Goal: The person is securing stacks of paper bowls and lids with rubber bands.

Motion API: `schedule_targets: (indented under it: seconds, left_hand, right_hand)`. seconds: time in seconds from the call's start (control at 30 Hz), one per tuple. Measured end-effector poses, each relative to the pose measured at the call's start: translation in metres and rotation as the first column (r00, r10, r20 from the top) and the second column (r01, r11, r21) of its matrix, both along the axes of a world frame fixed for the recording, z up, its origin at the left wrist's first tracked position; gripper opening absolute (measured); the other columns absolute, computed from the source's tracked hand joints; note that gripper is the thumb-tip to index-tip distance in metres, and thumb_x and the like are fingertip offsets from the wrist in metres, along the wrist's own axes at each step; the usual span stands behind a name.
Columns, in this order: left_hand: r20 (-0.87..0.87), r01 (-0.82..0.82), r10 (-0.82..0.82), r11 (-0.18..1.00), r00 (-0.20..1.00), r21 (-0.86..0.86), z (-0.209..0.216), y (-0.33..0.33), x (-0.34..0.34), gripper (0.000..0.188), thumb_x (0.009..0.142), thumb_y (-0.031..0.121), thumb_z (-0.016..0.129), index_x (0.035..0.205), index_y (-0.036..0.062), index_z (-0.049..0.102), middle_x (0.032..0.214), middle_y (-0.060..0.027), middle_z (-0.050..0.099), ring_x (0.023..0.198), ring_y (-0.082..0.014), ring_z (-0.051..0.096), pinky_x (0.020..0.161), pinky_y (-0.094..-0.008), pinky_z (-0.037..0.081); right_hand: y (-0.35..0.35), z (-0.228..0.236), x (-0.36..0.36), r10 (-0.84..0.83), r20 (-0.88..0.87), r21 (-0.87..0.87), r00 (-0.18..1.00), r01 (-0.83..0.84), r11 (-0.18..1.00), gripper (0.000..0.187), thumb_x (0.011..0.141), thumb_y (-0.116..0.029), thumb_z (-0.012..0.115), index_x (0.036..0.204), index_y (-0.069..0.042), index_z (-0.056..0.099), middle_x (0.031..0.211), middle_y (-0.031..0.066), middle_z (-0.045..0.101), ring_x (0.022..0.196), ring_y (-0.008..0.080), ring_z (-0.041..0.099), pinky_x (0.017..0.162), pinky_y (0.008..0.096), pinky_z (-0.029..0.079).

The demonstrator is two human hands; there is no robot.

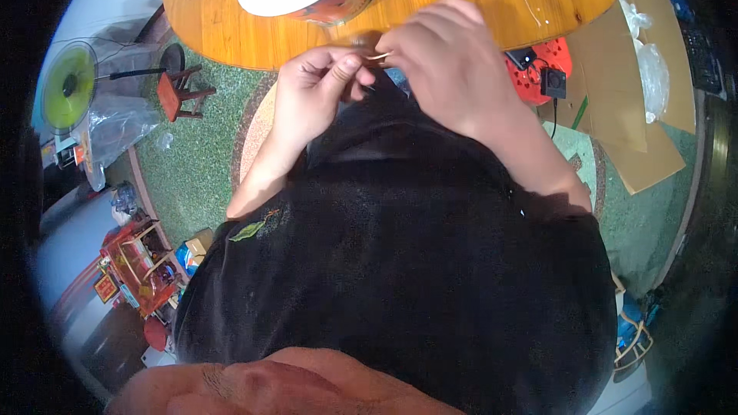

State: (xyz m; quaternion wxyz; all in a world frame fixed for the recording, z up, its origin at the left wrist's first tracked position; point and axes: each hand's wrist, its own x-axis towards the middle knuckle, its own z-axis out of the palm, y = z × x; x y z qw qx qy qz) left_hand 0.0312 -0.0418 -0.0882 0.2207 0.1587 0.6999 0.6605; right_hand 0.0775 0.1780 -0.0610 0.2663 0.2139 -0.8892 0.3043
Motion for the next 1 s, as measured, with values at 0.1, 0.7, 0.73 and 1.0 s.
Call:
schedule_targets:
  seconds: [0.1, 0.7, 0.73, 1.0]
  left_hand:
    - [-0.025, 0.093, -0.098, 0.982, 0.995, -0.162, 0.004, -0.011, 0.0, 0.025, 0.102, 0.022, 0.068, 0.093, 0.0003, 0.076, 0.071, -0.0022, 0.072, 0.062, -0.0075, 0.063, 0.059, -0.025, 0.053]
    - [-0.941, -0.292, -0.07, 0.941, 0.331, -0.173, 0.058, 0.022, -0.037, 0.027, 0.08, 0.02, 0.089, 0.094, 0.0037, 0.072, 0.081, -0.0087, 0.067, 0.071, -0.0231, 0.066, 0.065, -0.0337, 0.052]
    - [-0.971, -0.341, -0.014, 0.935, 0.24, -0.097, 0.064, 0.032, -0.048, 0.033, 0.077, 0.025, 0.09, 0.095, 0.0037, 0.071, 0.081, -0.0108, 0.066, 0.075, -0.029, 0.066, 0.068, -0.0376, 0.053]
    - [-0.785, -0.246, -0.329, 0.824, 0.526, -0.51, 0.095, 0.044, -0.086, 0.026, 0.084, 0.017, 0.079, 0.1, -0.0013, 0.069, 0.089, -0.026, 0.069, 0.085, -0.0468, 0.065, 0.076, -0.0464, 0.053]
  right_hand:
    - [-0.022, -0.003, 0.008, 0.029, 0.126, -0.078, 0.992, -0.019, 0.997, 0.024, 0.082, -0.021, 0.078, 0.101, -0.011, 0.066, 0.087, 0.0049, 0.067, 0.087, 0.0296, 0.066, 0.088, 0.042, 0.05]
    - [0.0, -0.023, 0.006, 0.065, 0.387, -0.749, 0.92, 0.273, 0.603, 0.008, 0.101, -0.008, 0.066, 0.098, -0.001, 0.066, 0.096, 0.0028, 0.07, 0.091, 0.0106, 0.065, 0.083, 0.0289, 0.052]
    - [0.007, -0.03, -0.002, 0.136, 0.324, -0.848, 0.936, 0.223, 0.481, 0.008, 0.102, -0.008, 0.064, 0.102, -0.001, 0.066, 0.099, 0.0041, 0.07, 0.092, 0.0116, 0.065, 0.086, 0.0285, 0.052]
    - [0.022, -0.056, -0.063, 0.255, 0.124, -0.982, 0.959, 0.081, 0.172, 0.012, 0.105, -0.009, 0.058, 0.11, 0.0, 0.064, 0.116, 0.0146, 0.07, 0.113, 0.0229, 0.066, 0.105, 0.0382, 0.049]
